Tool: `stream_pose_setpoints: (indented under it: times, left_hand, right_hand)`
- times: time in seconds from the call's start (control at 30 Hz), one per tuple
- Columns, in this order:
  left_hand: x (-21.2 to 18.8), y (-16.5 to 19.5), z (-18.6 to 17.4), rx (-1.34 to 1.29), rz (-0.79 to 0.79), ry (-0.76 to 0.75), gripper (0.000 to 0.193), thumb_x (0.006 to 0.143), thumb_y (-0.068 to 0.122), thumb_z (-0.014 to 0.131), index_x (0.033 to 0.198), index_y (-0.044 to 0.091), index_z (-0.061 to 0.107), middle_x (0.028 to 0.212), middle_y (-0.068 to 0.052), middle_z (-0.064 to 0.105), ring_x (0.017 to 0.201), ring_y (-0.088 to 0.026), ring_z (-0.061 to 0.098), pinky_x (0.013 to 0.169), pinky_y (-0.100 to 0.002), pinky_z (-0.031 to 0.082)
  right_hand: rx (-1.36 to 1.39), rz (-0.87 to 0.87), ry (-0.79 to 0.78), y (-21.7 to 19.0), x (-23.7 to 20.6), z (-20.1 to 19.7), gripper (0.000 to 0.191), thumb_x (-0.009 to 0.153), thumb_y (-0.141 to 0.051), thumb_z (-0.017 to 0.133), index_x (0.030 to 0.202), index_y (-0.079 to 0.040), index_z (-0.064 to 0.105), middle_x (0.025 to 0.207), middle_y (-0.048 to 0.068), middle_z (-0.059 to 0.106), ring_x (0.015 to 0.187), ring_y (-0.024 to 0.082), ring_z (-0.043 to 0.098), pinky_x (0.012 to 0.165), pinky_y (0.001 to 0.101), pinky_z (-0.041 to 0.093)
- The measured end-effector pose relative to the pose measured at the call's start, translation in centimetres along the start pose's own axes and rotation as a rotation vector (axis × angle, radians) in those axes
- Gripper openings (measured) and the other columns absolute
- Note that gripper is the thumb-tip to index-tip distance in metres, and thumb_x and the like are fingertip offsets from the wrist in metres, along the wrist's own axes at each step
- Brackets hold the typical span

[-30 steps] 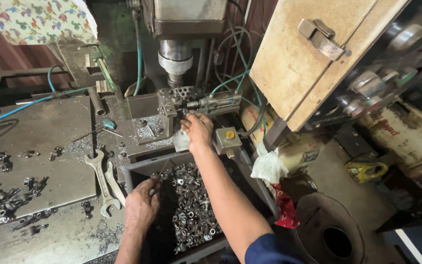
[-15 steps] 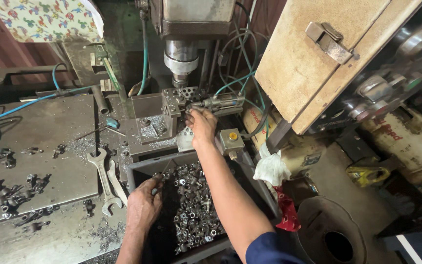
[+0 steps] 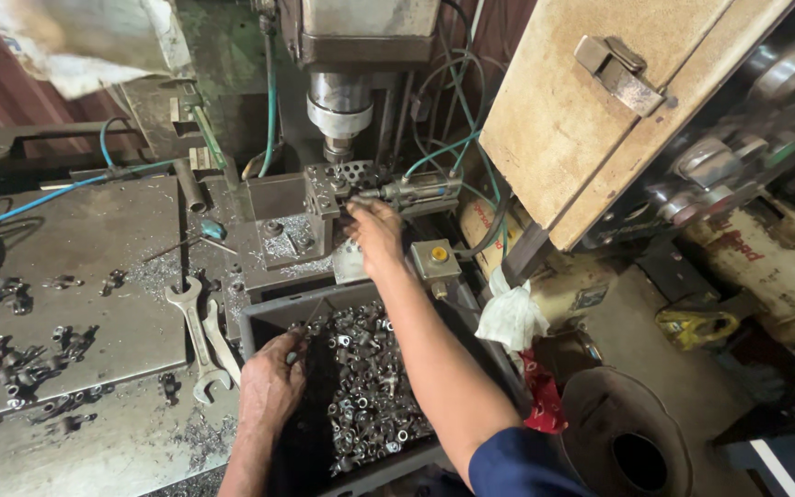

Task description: The person repeatedly picks small metal parts from a bin, places them into a multi-hole jig on a drilling machine, and removes the processed parts. The person uses a thin metal rod to assist in handling the parts and occasionally adjusts the jig.

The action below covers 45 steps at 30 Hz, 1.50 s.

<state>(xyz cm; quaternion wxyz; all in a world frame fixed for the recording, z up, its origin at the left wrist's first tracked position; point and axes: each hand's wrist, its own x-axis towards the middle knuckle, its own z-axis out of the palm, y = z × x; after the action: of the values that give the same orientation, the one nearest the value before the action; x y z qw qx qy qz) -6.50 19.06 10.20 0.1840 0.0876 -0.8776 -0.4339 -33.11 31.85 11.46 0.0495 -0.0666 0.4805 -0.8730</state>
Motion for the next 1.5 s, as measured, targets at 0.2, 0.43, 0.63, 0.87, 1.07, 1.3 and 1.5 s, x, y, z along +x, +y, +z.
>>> stream_pose_setpoints:
  times: [0.2, 0.43, 0.63, 0.87, 1.07, 1.3, 1.5]
  left_hand:
    - [0.1, 0.1, -0.5, 0.037, 0.051, 0.012, 0.04, 0.076, 0.002, 0.063, 0.114, 0.006, 0.073, 0.111, -0.018, 0.074, 0.097, -0.041, 0.07, 0.085, -0.045, 0.056]
    - [0.1, -0.4, -0.2, -0.013, 0.008, 0.0, 0.035, 0.082, 0.005, 0.062, 0.116, 0.007, 0.072, 0.111, -0.018, 0.074, 0.099, -0.04, 0.071, 0.086, -0.045, 0.056]
    - [-0.4, -1.4, -0.4, -0.03, 0.106, 0.083, 0.03, 0.082, 0.007, 0.066, 0.111, 0.005, 0.072, 0.112, -0.018, 0.074, 0.1, -0.04, 0.07, 0.088, -0.045, 0.056]
    - [-0.9, -1.4, -1.4, -0.051, 0.118, 0.104, 0.03, 0.081, 0.004, 0.063, 0.109, 0.005, 0.072, 0.108, -0.018, 0.075, 0.1, -0.039, 0.07, 0.088, -0.044, 0.056]
    - [-1.2, -2.3, -1.1, -0.272, -0.266, 0.1, 0.028, 0.095, 0.02, 0.065, 0.121, 0.013, 0.074, 0.107, -0.012, 0.077, 0.095, -0.028, 0.073, 0.081, -0.038, 0.058]
    - [3.4, -9.2, -3.2, -0.452, -0.288, 0.455, 0.027, 0.098, 0.02, 0.071, 0.122, 0.009, 0.077, 0.1, -0.014, 0.078, 0.084, -0.018, 0.066, 0.075, -0.034, 0.051]
    - [11.9, -15.8, -6.7, 0.236, -0.397, 0.358, 0.032, 0.098, 0.036, 0.07, 0.12, 0.016, 0.078, 0.084, -0.027, 0.072, 0.077, -0.037, 0.072, 0.072, -0.045, 0.055]
  right_hand:
    - [-0.532, -0.159, -0.107, -5.4, -7.1, -1.3, 0.037, 0.094, -0.008, 0.071, 0.131, -0.004, 0.066, 0.118, 0.012, 0.074, 0.102, 0.018, 0.072, 0.089, 0.0297, 0.06]
    - [-1.347, -0.652, 0.184, -10.9, -14.0, -6.5, 0.026, 0.089, -0.016, 0.074, 0.114, -0.008, 0.074, 0.107, 0.012, 0.075, 0.099, 0.029, 0.072, 0.087, 0.0381, 0.057]
    - [-1.436, -0.812, 0.09, -10.3, -14.3, -6.9, 0.026, 0.088, -0.017, 0.075, 0.111, -0.005, 0.072, 0.108, 0.018, 0.071, 0.103, 0.038, 0.066, 0.09, 0.045, 0.053]
    - [-1.389, -0.535, 0.088, -10.6, -19.4, -6.5, 0.045, 0.09, -0.023, 0.073, 0.13, -0.003, 0.066, 0.118, 0.021, 0.069, 0.109, 0.038, 0.066, 0.091, 0.0447, 0.052]
    - [-1.313, -0.405, -0.159, -5.8, -29.6, -7.7, 0.039, 0.086, -0.025, 0.074, 0.12, -0.005, 0.072, 0.116, 0.015, 0.076, 0.106, 0.031, 0.074, 0.091, 0.039, 0.058]
    - [-1.557, -0.499, -0.408, -3.7, -30.4, -8.2, 0.039, 0.081, -0.023, 0.079, 0.115, -0.005, 0.073, 0.107, 0.015, 0.076, 0.097, 0.034, 0.072, 0.084, 0.0449, 0.056]
    - [-1.503, -0.464, -0.372, -0.7, -28.1, -11.8, 0.036, 0.08, -0.027, 0.081, 0.111, -0.008, 0.075, 0.097, 0.01, 0.077, 0.086, 0.03, 0.074, 0.079, 0.0403, 0.06]
